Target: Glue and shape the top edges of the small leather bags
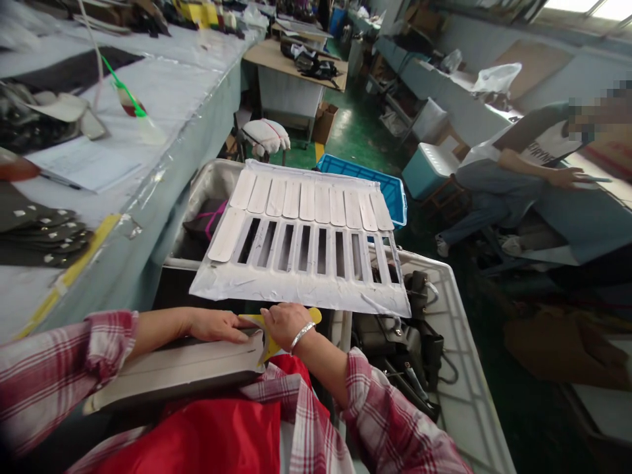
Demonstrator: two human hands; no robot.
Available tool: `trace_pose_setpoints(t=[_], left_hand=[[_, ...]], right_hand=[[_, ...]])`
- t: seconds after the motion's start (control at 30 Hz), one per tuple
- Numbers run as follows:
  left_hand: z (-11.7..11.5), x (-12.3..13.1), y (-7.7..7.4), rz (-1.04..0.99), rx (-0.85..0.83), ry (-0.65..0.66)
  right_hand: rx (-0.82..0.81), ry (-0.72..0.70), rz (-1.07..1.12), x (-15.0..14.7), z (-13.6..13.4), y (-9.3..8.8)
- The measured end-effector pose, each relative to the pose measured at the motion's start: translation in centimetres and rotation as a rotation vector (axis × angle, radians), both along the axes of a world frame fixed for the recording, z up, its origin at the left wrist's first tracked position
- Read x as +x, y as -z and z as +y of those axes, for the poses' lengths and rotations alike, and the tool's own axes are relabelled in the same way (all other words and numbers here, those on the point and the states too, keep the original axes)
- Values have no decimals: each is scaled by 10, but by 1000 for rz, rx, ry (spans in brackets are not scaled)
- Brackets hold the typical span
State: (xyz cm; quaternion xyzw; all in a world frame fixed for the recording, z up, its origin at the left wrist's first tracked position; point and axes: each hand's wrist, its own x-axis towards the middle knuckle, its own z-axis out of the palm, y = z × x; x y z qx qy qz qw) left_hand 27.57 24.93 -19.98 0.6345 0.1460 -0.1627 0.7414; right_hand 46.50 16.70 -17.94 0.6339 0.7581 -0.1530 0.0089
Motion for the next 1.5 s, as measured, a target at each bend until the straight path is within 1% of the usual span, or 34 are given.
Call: trace_pose_setpoints(t=[0.07, 0.13, 0.33, 0.43, 0.5, 0.57, 0.6, 0.63, 0.67, 0.7, 0.77, 0.8, 0.83, 0.87, 0.97, 1.1, 1.17, 1.23, 1.37, 1.5], left_hand=[[1, -1, -2, -3, 38, 15], [1, -1, -4, 15, 13, 19], [2, 2, 0, -53, -181, -63], [3, 1, 5, 2, -245, -88], [2, 1, 7, 43, -377, -161], [0, 5, 5, 54, -522, -272], [-1, 8, 3, 64, -548, -321], [-2, 11, 1, 91, -520, -354], [-3, 14, -1, 136, -436, -373], [-3, 16, -4, 193, -307, -372], [-4, 20, -6, 261, -16, -330], [-5, 21, -6, 249, 97, -293], [-5, 21, -6, 214, 173, -252], [-6, 21, -5, 173, 215, -209], [-9, 20, -1, 94, 256, -139], [-13, 18, 4, 32, 267, -139], [-14, 18, 4, 35, 266, -123], [-15, 19, 2, 63, 290, -92], [-17, 22, -4, 97, 391, -31], [-18, 23, -10, 74, 516, -6]], right_hand=[[1, -8, -6, 0, 1, 0], [-13, -23, -11, 0, 4, -2], [-36, -108, 0, 1, 12, -5], [-51, -152, 2, 3, 15, -6], [-54, -189, 14, 3, 18, -6], [-49, -230, 26, 4, 21, -5], [-50, -253, 29, 4, 23, -5], [-54, -274, 29, 4, 24, -5], [-62, -293, 29, 4, 25, -5], [-72, -309, 30, 4, 26, -4], [-94, -328, 35, 4, 27, -3], [-102, -331, 36, 4, 28, -3], [-109, -335, 37, 4, 27, -2], [-113, -340, 37, 5, 27, -1], [-107, -349, 33, 5, 24, 0], [-65, -337, 41, 4, 18, 0], [-50, -325, 53, 3, 14, 0], [-49, -306, 66, 2, 9, 0], [-60, -275, 62, -1, 3, 1], [-55, -363, 15, -3, 2, -1]])
